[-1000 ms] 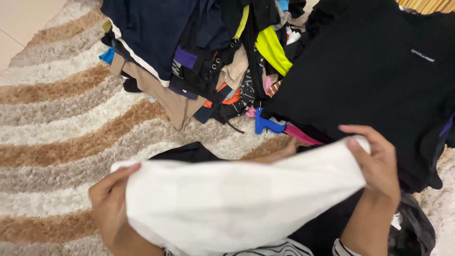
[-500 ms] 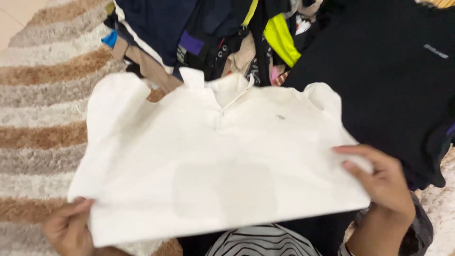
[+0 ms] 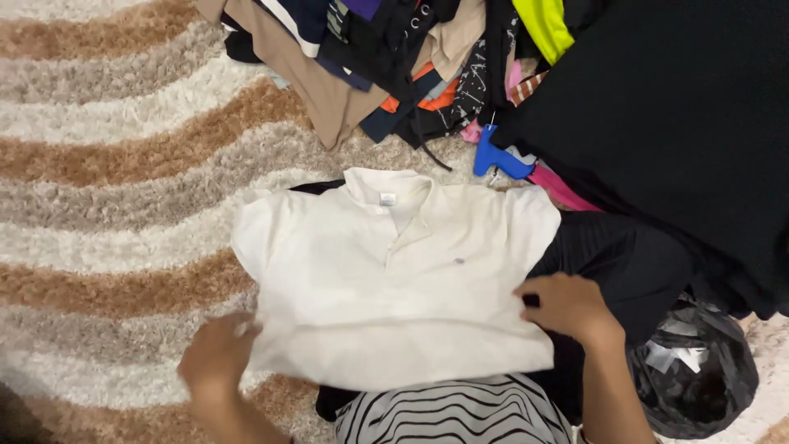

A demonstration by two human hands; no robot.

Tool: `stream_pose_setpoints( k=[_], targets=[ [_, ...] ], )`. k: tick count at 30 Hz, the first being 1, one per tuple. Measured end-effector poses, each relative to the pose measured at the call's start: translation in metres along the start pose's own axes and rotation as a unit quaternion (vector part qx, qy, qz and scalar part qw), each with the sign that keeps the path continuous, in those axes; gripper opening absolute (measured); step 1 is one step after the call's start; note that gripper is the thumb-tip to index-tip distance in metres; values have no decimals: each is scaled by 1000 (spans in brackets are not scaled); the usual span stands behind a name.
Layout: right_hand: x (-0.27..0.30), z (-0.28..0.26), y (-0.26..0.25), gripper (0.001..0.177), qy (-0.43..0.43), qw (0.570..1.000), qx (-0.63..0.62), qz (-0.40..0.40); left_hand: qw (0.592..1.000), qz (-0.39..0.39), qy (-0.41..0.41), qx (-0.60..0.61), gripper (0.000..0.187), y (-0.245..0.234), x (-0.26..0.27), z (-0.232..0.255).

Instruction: The person is sitting on the floor, picking up various shirts from a pile, unfolding them, and using a tagging gun to attach price tags to the collars.

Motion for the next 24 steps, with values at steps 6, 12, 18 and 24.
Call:
stream_pose_setpoints(
  k=[6,12,18,24],
  targets=[
    [-16,-51,-82,39,-84,982,-100,139,934,187,232,197,26,-37,40,130],
    [-97,-107,-78,38,-220,953,-120,168,932,116,313,140,43,31,-87,252],
    [-146,-138,-81,39,-198,935,-147,255,929,212,303,13,61,29,-113,305],
    [-206,-137,-80,24,-194,897,-147,368,928,271,253,-44,44,54,-160,313]
  ],
)
Point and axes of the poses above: each hand's wrist, its own x-axis away from the middle knuckle, its own y-axis out of the palm, z = x × y, the point moved 9 cm from there along -x, towards the middle knuckle, and after that the axes turned 4 degrees about -y, right-handed, at the moved point
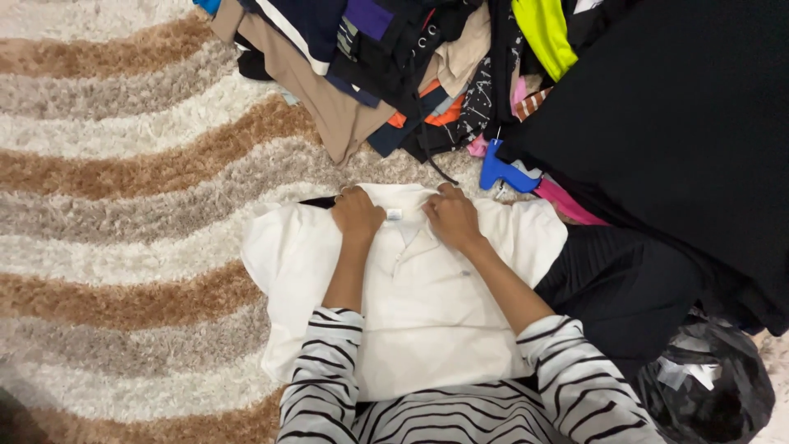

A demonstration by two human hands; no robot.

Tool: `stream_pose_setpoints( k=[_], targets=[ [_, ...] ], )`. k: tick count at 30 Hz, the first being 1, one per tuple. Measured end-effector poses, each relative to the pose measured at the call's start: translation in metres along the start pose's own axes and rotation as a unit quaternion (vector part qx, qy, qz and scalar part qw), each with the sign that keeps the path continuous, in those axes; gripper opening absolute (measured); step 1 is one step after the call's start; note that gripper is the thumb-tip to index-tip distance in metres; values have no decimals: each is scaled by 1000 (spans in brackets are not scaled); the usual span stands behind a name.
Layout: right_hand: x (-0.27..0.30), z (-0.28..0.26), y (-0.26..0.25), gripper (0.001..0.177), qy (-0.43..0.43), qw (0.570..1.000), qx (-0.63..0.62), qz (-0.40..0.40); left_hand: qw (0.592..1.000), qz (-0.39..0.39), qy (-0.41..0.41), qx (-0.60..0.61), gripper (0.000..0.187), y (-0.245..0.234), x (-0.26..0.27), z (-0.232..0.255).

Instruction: The person is sitting on the floor, picking up various shirts from a pile, unfolding them, and using a tagging gun to attach price tags to the collars.

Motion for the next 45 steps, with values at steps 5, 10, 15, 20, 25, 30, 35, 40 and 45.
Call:
stream_pose_setpoints(
  k=[5,10,15,20,25,30,35,40,45],
  targets=[
    [-21,25,15,13,9,995,-63,74,989,37,-29,143,37,-22,1,-11],
    [-10,42,-22,25,-4,975,-119,188,896,26,-21,442,40,-24,-11,-45],
    [3,47,-44,40,-19,957,-178,230,670,-96,-98,729,41,27,-22,-67],
    [7,41,-50,46,-38,950,-190,244,821,-60,27,567,54,-43,4,-40],
    [12,26,-68,44,-43,949,-161,266,931,18,50,361,22,-70,13,-31],
    [1,38,-59,23,17,945,-176,275,989,61,-2,137,26,-56,-6,-33],
    [-11,72,-22,18,109,923,-304,208,976,19,1,216,28,-48,-13,-26],
    [-4,76,6,33,95,941,-306,111,973,-25,41,228,39,-44,0,-23],
    [31,50,-1,51,57,963,-259,42,978,67,147,131,29,-79,44,-4]
  ],
)
Point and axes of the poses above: each hand's wrist, its own x-axis away from the middle knuckle, its own y-axis out of the palm, z = x × y, the point moved 9 cm from there along -x, towards the middle knuckle, and after that the axes turned 4 degrees about -y, right-handed, at the moved point
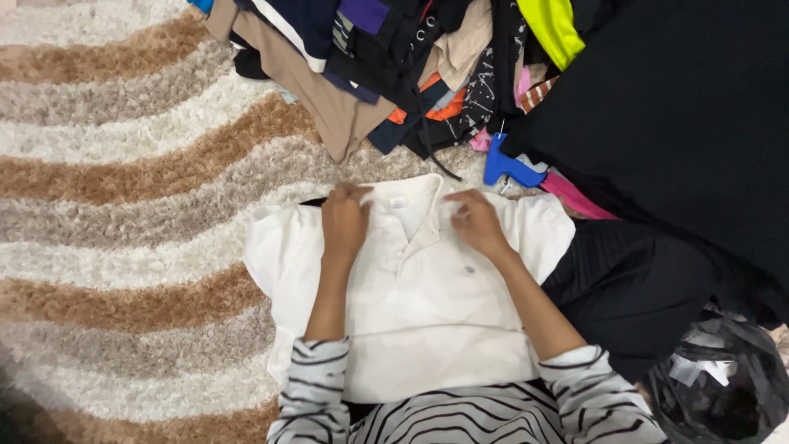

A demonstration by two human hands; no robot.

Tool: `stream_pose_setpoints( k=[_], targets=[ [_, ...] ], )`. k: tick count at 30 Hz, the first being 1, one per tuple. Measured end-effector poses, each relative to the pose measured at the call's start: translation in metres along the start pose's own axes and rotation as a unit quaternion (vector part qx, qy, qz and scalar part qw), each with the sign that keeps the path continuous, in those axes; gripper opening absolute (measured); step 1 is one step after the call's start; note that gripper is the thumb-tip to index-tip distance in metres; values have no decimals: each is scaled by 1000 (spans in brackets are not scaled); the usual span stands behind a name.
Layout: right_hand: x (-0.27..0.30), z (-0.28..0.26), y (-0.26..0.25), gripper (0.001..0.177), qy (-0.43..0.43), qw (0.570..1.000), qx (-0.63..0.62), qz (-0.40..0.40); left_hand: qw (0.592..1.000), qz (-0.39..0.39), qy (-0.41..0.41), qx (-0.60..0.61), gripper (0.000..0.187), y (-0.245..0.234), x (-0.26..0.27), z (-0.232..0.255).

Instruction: The person is sitting on the floor, picking up various shirts from a pile, unfolding them, and using a tagging gun to attach price tags to the collars.

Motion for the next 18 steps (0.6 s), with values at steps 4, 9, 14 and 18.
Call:
stream_pose_setpoints(
  k=[4,9,14,18],
  targets=[
    [31,-84,0,61,-10,989,44,-140,997,-43,61,-11,29,9,27,17],
    [36,-93,11,42,-46,983,138,-113,997,-35,52,-51,39,17,48,30],
    [21,-73,16,28,-89,993,75,-23,992,-55,-54,95,19,31,98,36],
    [10,-90,20,29,-159,987,-15,34,989,-41,-96,107,26,21,127,49]
  ],
)
Point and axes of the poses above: each hand's wrist, its own x-axis away from the middle knuckle, its own y-axis out of the palm, z = x × y, the point moved 9 cm from there along -x, towards the middle knuckle, and after that the axes turned 4 degrees about -y, right-handed, at the moved point
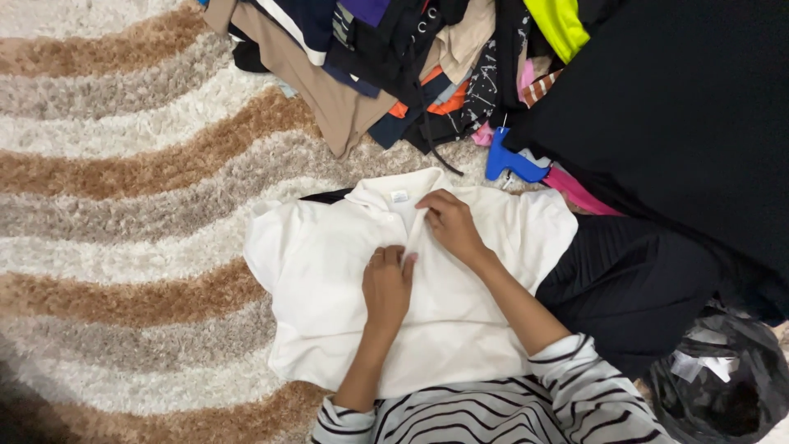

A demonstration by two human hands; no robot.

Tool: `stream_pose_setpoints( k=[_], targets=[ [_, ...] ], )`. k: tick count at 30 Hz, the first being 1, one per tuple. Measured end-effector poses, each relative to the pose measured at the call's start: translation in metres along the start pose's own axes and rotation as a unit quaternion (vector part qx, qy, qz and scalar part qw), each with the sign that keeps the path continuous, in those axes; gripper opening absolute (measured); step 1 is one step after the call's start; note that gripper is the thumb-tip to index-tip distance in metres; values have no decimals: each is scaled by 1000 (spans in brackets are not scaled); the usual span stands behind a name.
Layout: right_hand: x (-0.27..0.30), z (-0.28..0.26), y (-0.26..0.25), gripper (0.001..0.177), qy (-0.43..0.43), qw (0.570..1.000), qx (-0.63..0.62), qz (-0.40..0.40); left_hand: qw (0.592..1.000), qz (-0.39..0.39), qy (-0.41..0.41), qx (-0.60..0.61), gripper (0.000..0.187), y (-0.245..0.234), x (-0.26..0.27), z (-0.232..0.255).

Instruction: The person is sitting on the floor, picking up various shirts from a pile, unfolding them, and using a tagging gun to attach price tags to the collars.

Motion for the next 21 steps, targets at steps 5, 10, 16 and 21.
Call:
stream_pose_setpoints(
  k=[5,10,16,21],
  targets=[
    [-7,-5,26,39,5,1000,-16,1,999,23,-36,-25,28,17,1,-19],
    [7,-20,23,46,30,999,16,19,993,-38,-100,-41,25,1,-3,-14],
    [51,-45,14,56,76,989,111,-64,990,-67,-124,-12,35,-13,-35,-3],
    [93,-47,27,59,47,952,209,-218,999,0,-45,-16,28,-9,-88,7]
  ],
)
Point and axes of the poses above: each hand's wrist, its own x-axis away from the middle knuckle, its own y-axis out of the palm, z = x × y, the point moved 9 cm from there along -x, towards the middle knuckle, and after that the axes turned 4 degrees about -y, right-handed, at the moved point
